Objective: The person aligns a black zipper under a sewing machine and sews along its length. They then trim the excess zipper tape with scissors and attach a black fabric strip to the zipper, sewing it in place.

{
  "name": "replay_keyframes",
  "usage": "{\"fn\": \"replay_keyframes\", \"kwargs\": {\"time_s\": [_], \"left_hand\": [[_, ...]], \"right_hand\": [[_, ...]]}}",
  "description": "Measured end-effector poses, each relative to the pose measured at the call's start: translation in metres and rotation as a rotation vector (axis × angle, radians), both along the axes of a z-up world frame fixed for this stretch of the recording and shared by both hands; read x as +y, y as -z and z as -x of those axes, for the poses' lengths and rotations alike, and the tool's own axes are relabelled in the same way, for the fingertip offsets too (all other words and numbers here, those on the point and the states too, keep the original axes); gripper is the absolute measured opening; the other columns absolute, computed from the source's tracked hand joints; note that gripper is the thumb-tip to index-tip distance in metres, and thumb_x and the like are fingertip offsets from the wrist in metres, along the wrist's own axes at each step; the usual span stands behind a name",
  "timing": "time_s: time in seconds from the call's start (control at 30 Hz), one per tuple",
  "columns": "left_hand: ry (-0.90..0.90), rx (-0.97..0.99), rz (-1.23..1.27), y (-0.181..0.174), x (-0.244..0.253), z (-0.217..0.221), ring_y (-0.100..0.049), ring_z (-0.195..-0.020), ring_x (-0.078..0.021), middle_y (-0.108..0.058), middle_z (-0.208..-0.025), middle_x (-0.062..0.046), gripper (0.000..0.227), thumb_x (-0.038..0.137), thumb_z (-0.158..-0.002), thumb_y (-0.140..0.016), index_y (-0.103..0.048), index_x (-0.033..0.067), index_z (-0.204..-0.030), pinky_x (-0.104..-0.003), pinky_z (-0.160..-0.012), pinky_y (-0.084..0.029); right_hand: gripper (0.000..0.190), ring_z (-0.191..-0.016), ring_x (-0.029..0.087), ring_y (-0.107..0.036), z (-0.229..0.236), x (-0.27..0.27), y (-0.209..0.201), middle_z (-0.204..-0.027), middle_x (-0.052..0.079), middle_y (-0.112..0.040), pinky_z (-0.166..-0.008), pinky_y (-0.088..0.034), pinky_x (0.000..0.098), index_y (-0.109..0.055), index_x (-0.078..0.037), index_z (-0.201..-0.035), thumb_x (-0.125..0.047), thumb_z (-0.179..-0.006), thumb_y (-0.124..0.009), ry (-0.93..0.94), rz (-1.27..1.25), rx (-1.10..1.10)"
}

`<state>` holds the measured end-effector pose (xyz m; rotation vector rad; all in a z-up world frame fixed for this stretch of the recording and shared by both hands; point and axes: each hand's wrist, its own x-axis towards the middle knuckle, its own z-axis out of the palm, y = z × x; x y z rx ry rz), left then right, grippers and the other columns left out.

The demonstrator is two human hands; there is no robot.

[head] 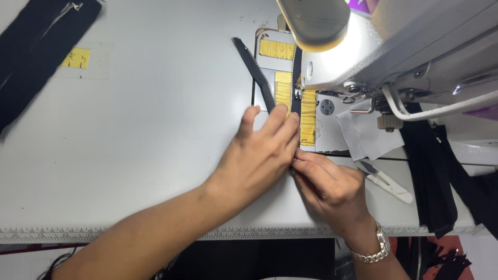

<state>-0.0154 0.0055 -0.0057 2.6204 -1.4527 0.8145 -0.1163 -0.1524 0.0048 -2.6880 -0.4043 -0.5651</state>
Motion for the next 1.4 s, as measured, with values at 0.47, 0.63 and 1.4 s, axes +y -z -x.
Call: {"fn": "replay_keyframes", "kwargs": {"time_s": [0.47, 0.63, 1.4], "left_hand": [[-0.024, -0.025, -0.151, -0.005, -0.007, 0.007, -0.051, -0.107, -0.0123, -0.063, -0.121, 0.004, 0.033, 0.025, -0.096, -0.047, -0.067, 0.0216, -0.122, -0.041, -0.099, -0.034], [-0.003, -0.016, -0.184, -0.007, -0.013, 0.004, -0.05, -0.101, -0.0149, -0.061, -0.103, 0.004, 0.024, 0.021, -0.096, -0.047, -0.067, 0.0235, -0.109, -0.038, -0.095, -0.035], [-0.133, -0.164, 0.048, 0.007, -0.003, -0.003, -0.051, -0.13, -0.015, -0.056, -0.133, 0.006, 0.015, 0.021, -0.093, -0.056, -0.064, 0.0282, -0.104, -0.043, -0.107, -0.018]], "right_hand": [[0.003, -0.073, 0.023, -0.07, -0.003, -0.004, -0.003, -0.101, 0.009, -0.074, -0.061, -0.053, 0.0308, -0.071, -0.001, -0.096, -0.002, -0.094, -0.069, -0.029, -0.009, 0.012], [0.004, -0.07, 0.023, -0.068, -0.005, -0.01, -0.003, -0.099, 0.01, -0.074, -0.061, -0.052, 0.0315, -0.07, -0.001, -0.097, -0.001, -0.093, -0.069, -0.03, 0.008, 0.026], [0.014, -0.097, 0.024, -0.074, -0.022, -0.02, 0.006, -0.109, 0.012, -0.076, -0.085, -0.058, 0.0309, -0.071, -0.002, -0.103, 0.006, -0.091, -0.073, -0.068, -0.127, 0.061]]}}
